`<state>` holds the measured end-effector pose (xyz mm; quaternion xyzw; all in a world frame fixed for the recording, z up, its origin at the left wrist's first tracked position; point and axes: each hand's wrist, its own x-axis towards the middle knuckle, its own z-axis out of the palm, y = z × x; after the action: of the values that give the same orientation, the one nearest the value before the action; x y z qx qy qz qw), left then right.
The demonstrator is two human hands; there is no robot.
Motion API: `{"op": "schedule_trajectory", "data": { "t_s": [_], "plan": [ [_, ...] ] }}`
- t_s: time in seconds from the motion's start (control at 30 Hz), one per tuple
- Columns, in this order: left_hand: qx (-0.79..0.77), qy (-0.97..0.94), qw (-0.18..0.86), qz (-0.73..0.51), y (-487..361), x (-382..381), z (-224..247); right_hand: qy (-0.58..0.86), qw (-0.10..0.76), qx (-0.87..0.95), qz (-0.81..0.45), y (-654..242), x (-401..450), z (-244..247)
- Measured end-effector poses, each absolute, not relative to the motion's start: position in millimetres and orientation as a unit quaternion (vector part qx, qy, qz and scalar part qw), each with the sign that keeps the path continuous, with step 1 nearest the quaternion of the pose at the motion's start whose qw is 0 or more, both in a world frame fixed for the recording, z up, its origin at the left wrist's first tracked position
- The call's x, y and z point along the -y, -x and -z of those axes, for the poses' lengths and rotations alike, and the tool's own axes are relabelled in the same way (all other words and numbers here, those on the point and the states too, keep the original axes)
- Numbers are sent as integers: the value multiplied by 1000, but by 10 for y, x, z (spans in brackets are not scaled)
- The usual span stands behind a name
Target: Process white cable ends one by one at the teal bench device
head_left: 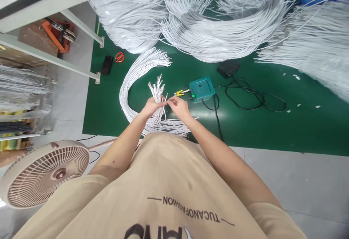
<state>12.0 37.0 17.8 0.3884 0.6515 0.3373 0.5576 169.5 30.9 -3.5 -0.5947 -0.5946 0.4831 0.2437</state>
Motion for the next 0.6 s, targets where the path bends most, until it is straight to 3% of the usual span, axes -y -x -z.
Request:
{"op": "schedule_trajectory", "data": {
  "t_s": [0.23, 0.33, 0.4, 0.6],
  "plan": [
    [-635, -402, 581, -312, -92, -334, -232, 517, 436, 303, -671, -1564, -528, -125],
    [-629, -396, 590, -316, -31, -339, -256, 485, 515, 212, -674, -1630, -595, -219],
    [-629, -395, 590, -317, 8, -345, -260, 517, 505, 242, -648, -1640, -575, -263],
    [-622, -422, 581, -313, 55, -342, -209, 632, 351, 392, -569, -1447, -349, -211]
  ]
}}
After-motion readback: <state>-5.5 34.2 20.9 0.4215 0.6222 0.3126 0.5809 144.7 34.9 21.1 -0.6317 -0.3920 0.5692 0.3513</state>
